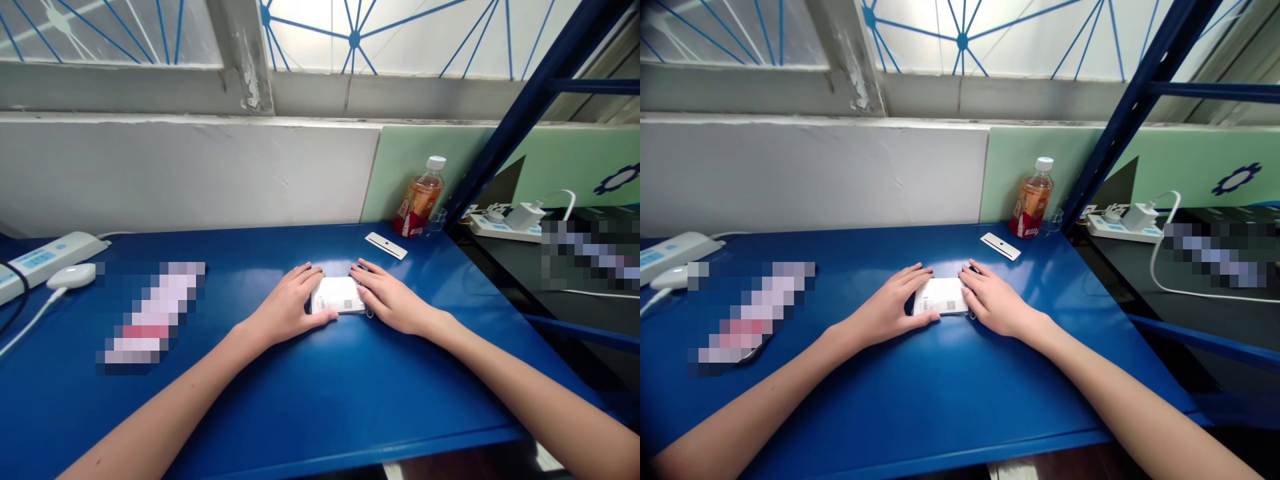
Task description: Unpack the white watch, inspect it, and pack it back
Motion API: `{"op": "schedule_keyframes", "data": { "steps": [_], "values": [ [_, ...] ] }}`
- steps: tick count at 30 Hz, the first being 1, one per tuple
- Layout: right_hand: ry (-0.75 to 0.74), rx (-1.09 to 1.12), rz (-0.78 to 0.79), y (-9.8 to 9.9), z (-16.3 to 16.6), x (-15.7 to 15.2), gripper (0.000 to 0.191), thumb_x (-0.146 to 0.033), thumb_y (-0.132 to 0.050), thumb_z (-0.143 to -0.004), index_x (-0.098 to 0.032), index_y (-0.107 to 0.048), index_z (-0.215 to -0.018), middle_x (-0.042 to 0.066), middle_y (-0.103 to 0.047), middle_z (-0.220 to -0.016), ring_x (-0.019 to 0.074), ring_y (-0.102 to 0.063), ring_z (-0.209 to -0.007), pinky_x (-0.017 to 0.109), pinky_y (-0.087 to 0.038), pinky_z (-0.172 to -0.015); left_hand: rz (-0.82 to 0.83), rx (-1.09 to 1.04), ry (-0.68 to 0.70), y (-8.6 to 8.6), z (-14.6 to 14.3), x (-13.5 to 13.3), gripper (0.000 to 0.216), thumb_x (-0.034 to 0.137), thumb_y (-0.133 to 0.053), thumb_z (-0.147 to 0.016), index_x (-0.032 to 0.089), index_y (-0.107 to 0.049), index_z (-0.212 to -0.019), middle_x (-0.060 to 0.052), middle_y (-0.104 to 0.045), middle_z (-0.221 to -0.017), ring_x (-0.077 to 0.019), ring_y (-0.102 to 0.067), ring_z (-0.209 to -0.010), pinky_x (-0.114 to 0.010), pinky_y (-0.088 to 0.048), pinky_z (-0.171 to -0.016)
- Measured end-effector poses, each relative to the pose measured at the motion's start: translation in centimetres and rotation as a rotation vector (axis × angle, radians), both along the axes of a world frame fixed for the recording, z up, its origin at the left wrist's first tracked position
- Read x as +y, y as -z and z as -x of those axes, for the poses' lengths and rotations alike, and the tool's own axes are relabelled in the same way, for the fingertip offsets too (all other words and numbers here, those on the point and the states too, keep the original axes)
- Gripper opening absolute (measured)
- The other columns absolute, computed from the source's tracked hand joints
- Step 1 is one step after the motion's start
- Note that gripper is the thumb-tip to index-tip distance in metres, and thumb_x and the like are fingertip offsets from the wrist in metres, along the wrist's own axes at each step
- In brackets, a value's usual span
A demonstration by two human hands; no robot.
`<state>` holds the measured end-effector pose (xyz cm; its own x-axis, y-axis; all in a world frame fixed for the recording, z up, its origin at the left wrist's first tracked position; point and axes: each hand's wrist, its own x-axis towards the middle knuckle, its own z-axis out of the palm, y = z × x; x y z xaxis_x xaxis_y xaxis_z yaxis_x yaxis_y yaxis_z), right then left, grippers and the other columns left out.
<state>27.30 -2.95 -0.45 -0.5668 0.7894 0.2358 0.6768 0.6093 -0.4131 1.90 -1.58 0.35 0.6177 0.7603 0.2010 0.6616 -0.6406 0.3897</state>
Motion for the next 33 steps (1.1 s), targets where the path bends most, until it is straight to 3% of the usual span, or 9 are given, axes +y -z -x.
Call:
{"op": "schedule_keyframes", "data": {
  "steps": [7,19,28,33],
  "values": [
    [0.005,-0.001,0.119,-0.4,-0.8,0.3,0.051,-0.03,-0.031,-0.102,-0.009,-0.042,-0.147,0.018,-0.043,-0.152,0.0296,-0.027,-0.147,0.054,-0.034,-0.115,-0.038,0.045,-0.002,0.2,-0.3,0.1,0.068,0.06,-0.066,-0.082,0.012,-0.056,-0.129,-0.019,-0.055,-0.14,-0.0373,-0.041,-0.138,-0.052,-0.035,-0.113],
    [-0.029,0.061,0.216,-0.3,-1.2,0.8,0.054,-0.036,-0.031,-0.102,-0.01,-0.038,-0.15,0.017,-0.034,-0.156,0.0287,-0.029,-0.147,0.052,-0.026,-0.119,-0.049,0.062,-0.001,-0.1,-0.4,0.0,0.065,0.062,-0.062,-0.084,0.014,-0.056,-0.128,-0.017,-0.056,-0.139,-0.0358,-0.042,-0.138,-0.05,-0.036,-0.112],
    [-0.112,0.152,0.124,0.1,-2.4,1.7,0.052,-0.014,-0.034,-0.096,-0.022,-0.047,-0.146,0.007,-0.05,-0.148,0.0244,-0.045,-0.139,0.046,-0.037,-0.115,-0.013,0.077,0.01,-0.1,0.0,0.2,0.07,0.06,-0.063,-0.085,0.011,-0.053,-0.135,-0.018,-0.051,-0.144,-0.0347,-0.039,-0.14,-0.05,-0.035,-0.113],
    [-0.09,0.092,-0.052,0.1,-2.9,1.9,0.045,-0.01,-0.043,-0.091,-0.02,-0.064,-0.13,0.013,-0.056,-0.142,0.0274,-0.053,-0.131,0.048,-0.046,-0.107,-0.011,0.095,0.023,-0.4,0.5,0.3,0.07,0.059,-0.059,-0.086,0.009,-0.052,-0.135,-0.019,-0.052,-0.144,-0.034,-0.041,-0.139,-0.048,-0.037,-0.112]
  ]
}}
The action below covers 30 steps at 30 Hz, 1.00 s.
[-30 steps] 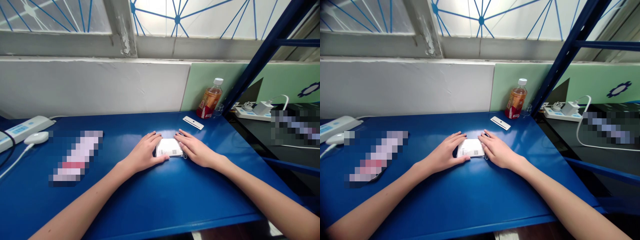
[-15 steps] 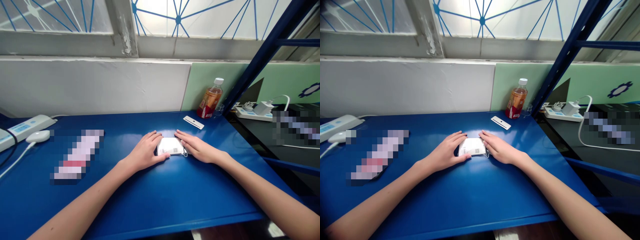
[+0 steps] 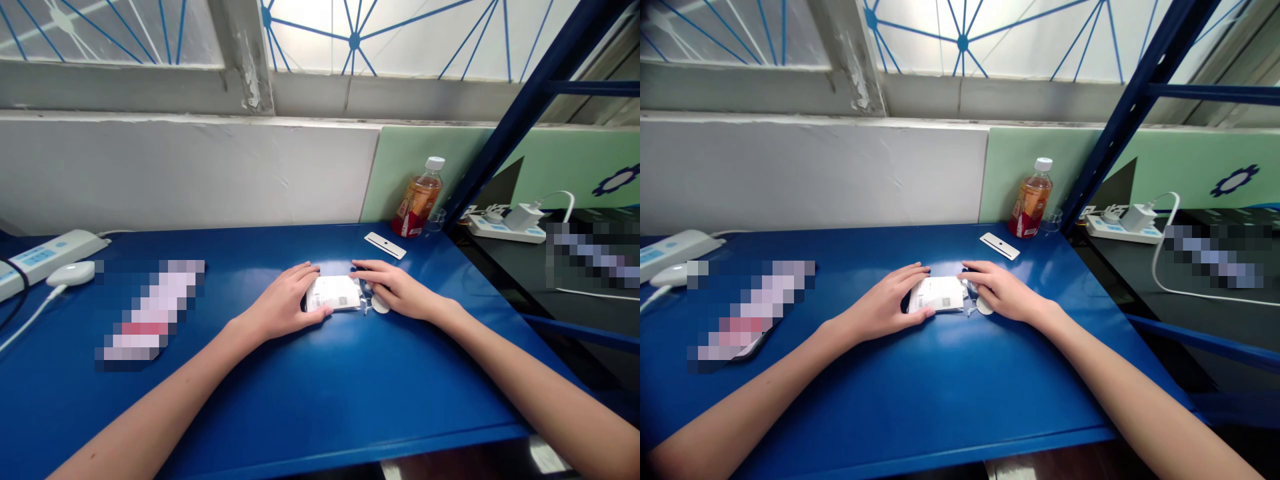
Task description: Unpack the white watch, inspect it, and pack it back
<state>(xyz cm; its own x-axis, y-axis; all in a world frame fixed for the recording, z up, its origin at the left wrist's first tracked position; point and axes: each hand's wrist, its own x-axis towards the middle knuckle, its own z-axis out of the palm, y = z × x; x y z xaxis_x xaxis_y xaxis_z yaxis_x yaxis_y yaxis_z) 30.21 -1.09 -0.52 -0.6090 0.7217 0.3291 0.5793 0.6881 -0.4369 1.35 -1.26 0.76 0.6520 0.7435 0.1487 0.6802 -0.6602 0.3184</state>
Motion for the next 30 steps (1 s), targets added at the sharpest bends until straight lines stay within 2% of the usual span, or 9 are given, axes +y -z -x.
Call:
{"op": "schedule_keyframes", "data": {
  "steps": [3,6,12,20,25,30],
  "values": [
    [0.055,0.026,-0.131,0.0,-0.2,0.1,0.028,-0.017,-0.054,-0.091,-0.018,-0.075,-0.11,0.017,-0.06,-0.135,0.0306,-0.058,-0.124,0.05,-0.049,-0.102,-0.036,0.01,-0.014,-0.2,0.2,0.0,0.069,0.058,-0.058,-0.086,0.008,-0.054,-0.133,-0.021,-0.054,-0.141,-0.0351,-0.045,-0.136,-0.048,-0.039,-0.11],
    [0.049,0.025,-0.168,0.1,-0.4,0.3,0.02,-0.02,-0.061,-0.089,-0.019,-0.078,-0.098,0.015,-0.065,-0.127,0.0307,-0.059,-0.12,0.049,-0.051,-0.099,-0.074,0.021,-0.017,-0.2,0.3,0.0,0.068,0.057,-0.059,-0.085,0.007,-0.056,-0.13,-0.021,-0.057,-0.137,-0.0365,-0.045,-0.134,-0.05,-0.039,-0.111],
    [0.036,0.045,-0.098,0.1,0.3,-0.1,0.021,-0.025,-0.063,-0.089,-0.019,-0.077,-0.104,0.015,-0.067,-0.125,0.0302,-0.059,-0.121,0.05,-0.05,-0.101,-0.059,0.017,0.017,0.1,0.0,-0.1,0.072,0.053,-0.055,-0.089,0.007,-0.042,-0.144,-0.021,-0.041,-0.151,-0.0355,-0.033,-0.143,-0.051,-0.032,-0.115],
    [0.042,0.109,0.039,0.5,1.1,-0.4,0.038,-0.036,-0.075,-0.081,-0.02,-0.073,-0.115,0.016,-0.061,-0.134,0.0326,-0.054,-0.126,0.052,-0.045,-0.105,-0.006,-0.047,0.06,0.6,-0.5,0.0,0.058,0.052,-0.053,-0.094,0.016,-0.046,-0.139,-0.016,-0.053,-0.142,-0.0328,-0.038,-0.141,-0.053,-0.029,-0.115],
    [0.056,0.163,-0.003,0.8,1.3,-0.2,0.022,-0.034,-0.077,-0.08,-0.023,-0.078,-0.099,0.014,-0.066,-0.127,0.0328,-0.056,-0.124,0.054,-0.048,-0.102,-0.011,-0.072,0.064,0.6,-0.4,0.1,0.053,0.05,-0.054,-0.094,0.018,-0.047,-0.136,-0.015,-0.054,-0.141,-0.0322,-0.04,-0.139,-0.052,-0.031,-0.114],
    [-0.001,0.099,-0.078,-0.7,0.1,0.1,0.019,-0.033,-0.076,-0.081,-0.026,-0.078,-0.098,0.009,-0.065,-0.13,0.0334,-0.05,-0.131,0.057,-0.043,-0.107,-0.041,-0.04,0.053,0.1,0.0,0.3,0.051,0.05,-0.053,-0.094,0.018,-0.05,-0.133,-0.015,-0.057,-0.138,-0.0335,-0.042,-0.137,-0.053,-0.032,-0.113]
  ]
}}
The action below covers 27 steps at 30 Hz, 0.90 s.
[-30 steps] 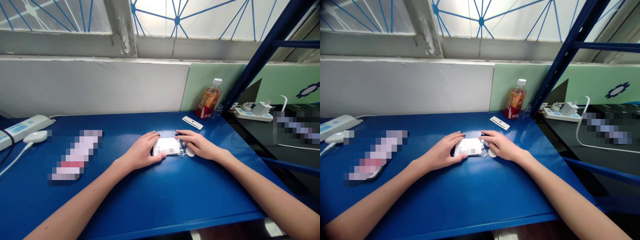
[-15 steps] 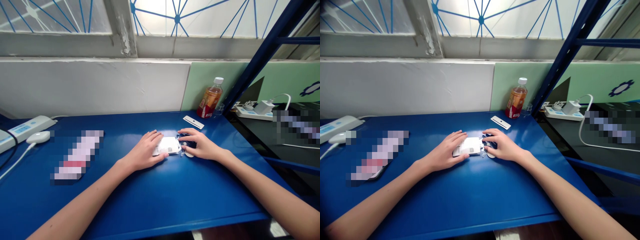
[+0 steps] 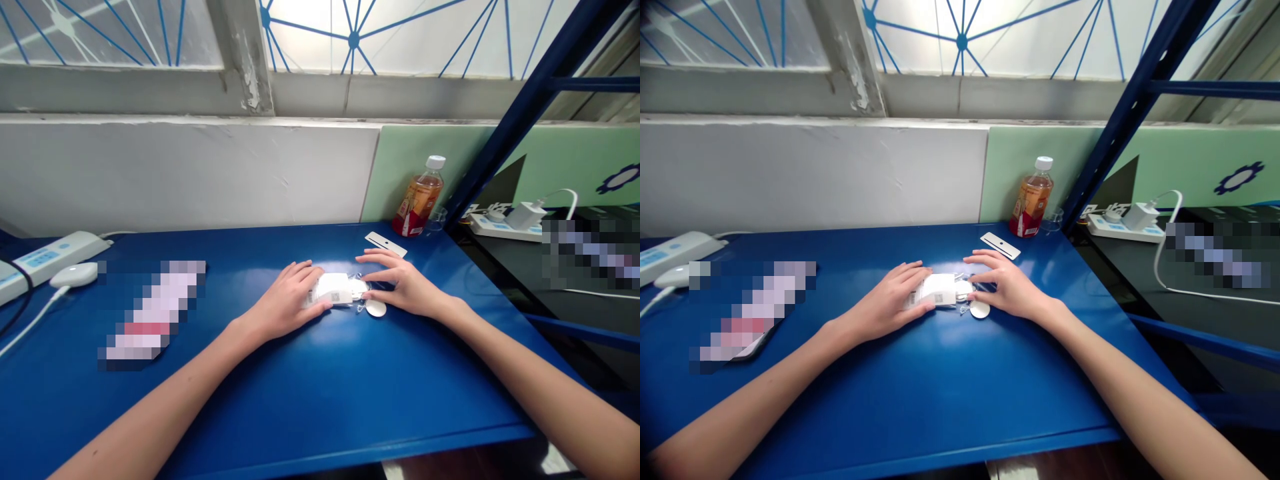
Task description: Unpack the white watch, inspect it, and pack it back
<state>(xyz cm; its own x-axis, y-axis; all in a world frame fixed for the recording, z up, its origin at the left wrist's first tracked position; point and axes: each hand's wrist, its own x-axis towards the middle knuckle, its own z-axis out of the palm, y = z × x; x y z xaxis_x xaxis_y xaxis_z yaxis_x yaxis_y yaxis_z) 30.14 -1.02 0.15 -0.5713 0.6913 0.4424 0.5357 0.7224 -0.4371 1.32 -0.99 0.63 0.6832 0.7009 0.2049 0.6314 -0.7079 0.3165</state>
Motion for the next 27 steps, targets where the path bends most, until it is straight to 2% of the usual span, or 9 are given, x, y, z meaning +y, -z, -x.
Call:
{"op": "schedule_keyframes", "data": {
  "steps": [6,12,16,20,23,27],
  "values": [
    [0.017,-0.128,0.031,-1.4,-1.7,0.5,0.019,-0.037,-0.073,-0.084,-0.028,-0.078,-0.099,0.007,-0.065,-0.13,0.0338,-0.047,-0.134,0.057,-0.042,-0.109,-0.002,0.027,-0.018,-0.5,0.1,0.1,0.05,0.05,-0.051,-0.095,0.015,-0.05,-0.132,-0.017,-0.056,-0.138,-0.034,-0.043,-0.136,-0.053,-0.034,-0.112],
    [0.05,-0.114,0.042,-0.6,-0.7,-0.2,0.036,-0.039,-0.071,-0.085,-0.021,-0.071,-0.116,0.015,-0.058,-0.137,0.0326,-0.052,-0.129,0.053,-0.043,-0.107,-0.013,-0.012,0.008,0.1,0.1,0.0,0.057,0.054,-0.054,-0.093,0.014,-0.048,-0.134,-0.018,-0.054,-0.139,-0.0343,-0.042,-0.137,-0.051,-0.037,-0.11],
    [0.001,-0.095,0.08,0.1,0.2,-0.5,0.037,-0.039,-0.071,-0.084,-0.024,-0.069,-0.118,0.015,-0.059,-0.135,0.0328,-0.054,-0.127,0.052,-0.045,-0.104,-0.012,-0.044,0.013,0.3,0.0,-0.1,0.061,0.058,-0.059,-0.089,0.017,-0.049,-0.134,-0.018,-0.055,-0.139,-0.0351,-0.048,-0.132,-0.052,-0.041,-0.106],
    [-0.033,-0.151,0.054,-0.6,0.0,-0.5,0.031,-0.038,-0.068,-0.086,-0.022,-0.07,-0.113,0.015,-0.059,-0.136,0.0325,-0.054,-0.126,0.05,-0.046,-0.103,-0.02,-0.024,-0.014,-0.1,-0.2,-0.2,0.053,0.053,-0.06,-0.089,0.017,-0.054,-0.128,-0.017,-0.058,-0.135,-0.0342,-0.053,-0.126,-0.048,-0.043,-0.104],
    [-0.045,-0.207,0.028,-1.7,-0.6,-0.5,0.028,-0.038,-0.062,-0.09,-0.022,-0.07,-0.112,0.013,-0.066,-0.125,0.0311,-0.06,-0.116,0.046,-0.049,-0.097,-0.011,-0.018,-0.032,-0.5,-0.2,-0.1,0.048,0.052,-0.06,-0.089,0.019,-0.056,-0.124,-0.015,-0.061,-0.131,-0.0337,-0.056,-0.123,-0.047,-0.044,-0.102],
    [0.057,-0.218,0.092,-2.6,-1.5,-0.4,0.033,-0.039,-0.043,-0.099,-0.022,-0.071,-0.104,0.01,-0.072,-0.101,0.0255,-0.066,-0.092,0.039,-0.052,-0.082,0.016,-0.02,-0.032,-0.8,0.0,-0.1,0.046,0.05,-0.058,-0.091,0.019,-0.056,-0.124,-0.015,-0.061,-0.132,-0.0331,-0.056,-0.123,-0.047,-0.045,-0.101]
  ]
}}
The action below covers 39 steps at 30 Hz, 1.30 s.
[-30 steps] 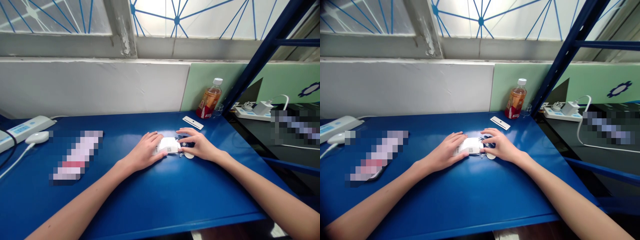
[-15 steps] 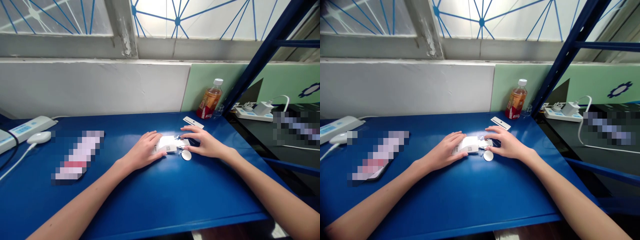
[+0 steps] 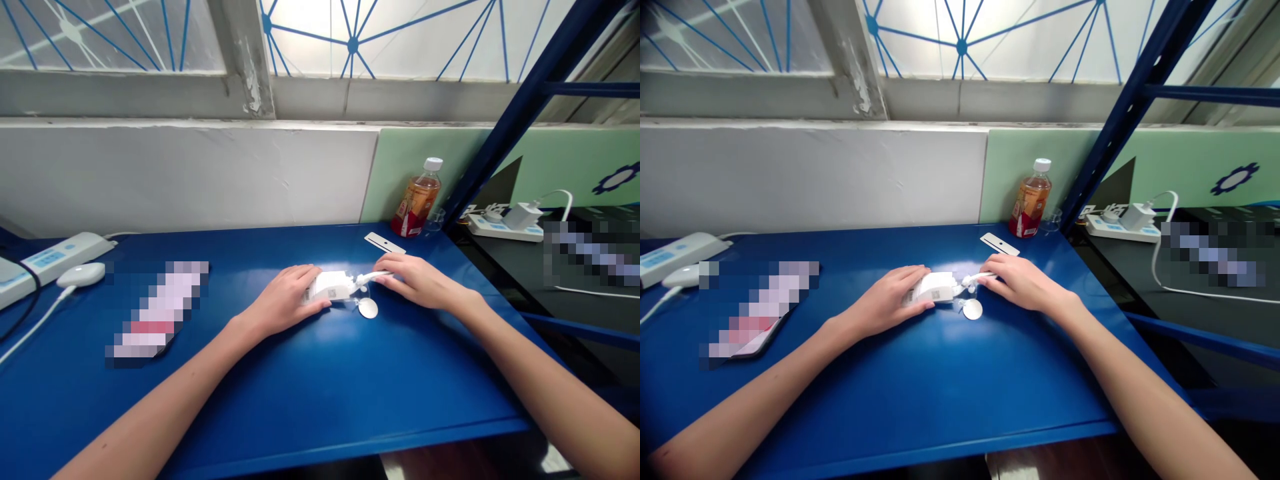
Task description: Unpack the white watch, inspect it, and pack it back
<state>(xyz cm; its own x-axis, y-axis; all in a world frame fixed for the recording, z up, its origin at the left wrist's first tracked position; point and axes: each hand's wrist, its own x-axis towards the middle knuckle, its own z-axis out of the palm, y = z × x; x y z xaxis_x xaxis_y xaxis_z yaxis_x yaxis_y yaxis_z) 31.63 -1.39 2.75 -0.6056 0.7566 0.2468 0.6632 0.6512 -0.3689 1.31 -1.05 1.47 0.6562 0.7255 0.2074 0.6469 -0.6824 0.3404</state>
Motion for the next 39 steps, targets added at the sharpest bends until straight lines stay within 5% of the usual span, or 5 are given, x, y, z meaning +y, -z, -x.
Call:
{"op": "schedule_keyframes", "data": {
  "steps": [14,23,29,32,39],
  "values": [
    [0.396,0.624,0.132,1.8,1.7,0.4,0.046,-0.059,-0.068,-0.079,-0.018,-0.062,-0.059,0.002,-0.064,-0.061,0.0156,-0.054,-0.056,0.029,-0.039,-0.053,0.052,0.051,-0.006,-1.0,-0.1,0.8,0.051,0.054,-0.066,-0.08,0.017,-0.063,-0.115,-0.015,-0.061,-0.128,-0.0327,-0.057,-0.119,-0.043,-0.048,-0.099],
    [0.293,1.277,0.792,2.8,3.9,0.6,0.048,-0.064,-0.076,-0.069,-0.02,-0.056,-0.074,0.004,-0.074,-0.074,0.019,-0.069,-0.068,0.033,-0.057,-0.066,0.013,0.009,0.053,-1.0,-0.4,1.6,0.048,0.054,-0.073,-0.073,0.019,-0.066,-0.105,-0.013,-0.064,-0.118,-0.0317,-0.057,-0.113,-0.044,-0.049,-0.095],
    [0.378,1.467,0.81,0.7,3.6,0.1,0.045,-0.058,-0.08,-0.069,-0.021,-0.056,-0.078,-0.007,-0.057,-0.052,0.0072,-0.047,-0.038,0.019,-0.042,-0.04,0.02,-0.024,0.029,-0.1,-0.2,1.0,0.053,0.054,-0.075,-0.073,0.017,-0.066,-0.11,-0.015,-0.062,-0.126,-0.0333,-0.056,-0.119,-0.045,-0.047,-0.101],
    [0.334,1.541,0.908,-0.9,4.2,-0.4,0.028,-0.043,-0.074,-0.08,-0.021,-0.056,-0.08,-0.01,-0.048,-0.047,0.0045,-0.035,-0.033,0.017,-0.037,-0.037,0.012,-0.022,0.035,0.0,-0.2,1.0,0.054,0.053,-0.075,-0.074,0.016,-0.066,-0.111,-0.016,-0.062,-0.126,-0.0338,-0.057,-0.119,-0.046,-0.047,-0.101],
    [-0.038,1.299,1.275,-3.8,8.0,0.0,0.023,-0.015,-0.06,-0.085,-0.012,-0.066,-0.108,0.009,-0.075,-0.094,0.0181,-0.071,-0.075,0.032,-0.061,-0.069,-0.05,-0.088,0.106,-0.6,-0.2,0.4,0.061,0.052,-0.065,-0.081,0.016,-0.056,-0.13,-0.019,-0.053,-0.139,-0.0377,-0.049,-0.127,-0.054,-0.039,-0.106]
  ]
}}
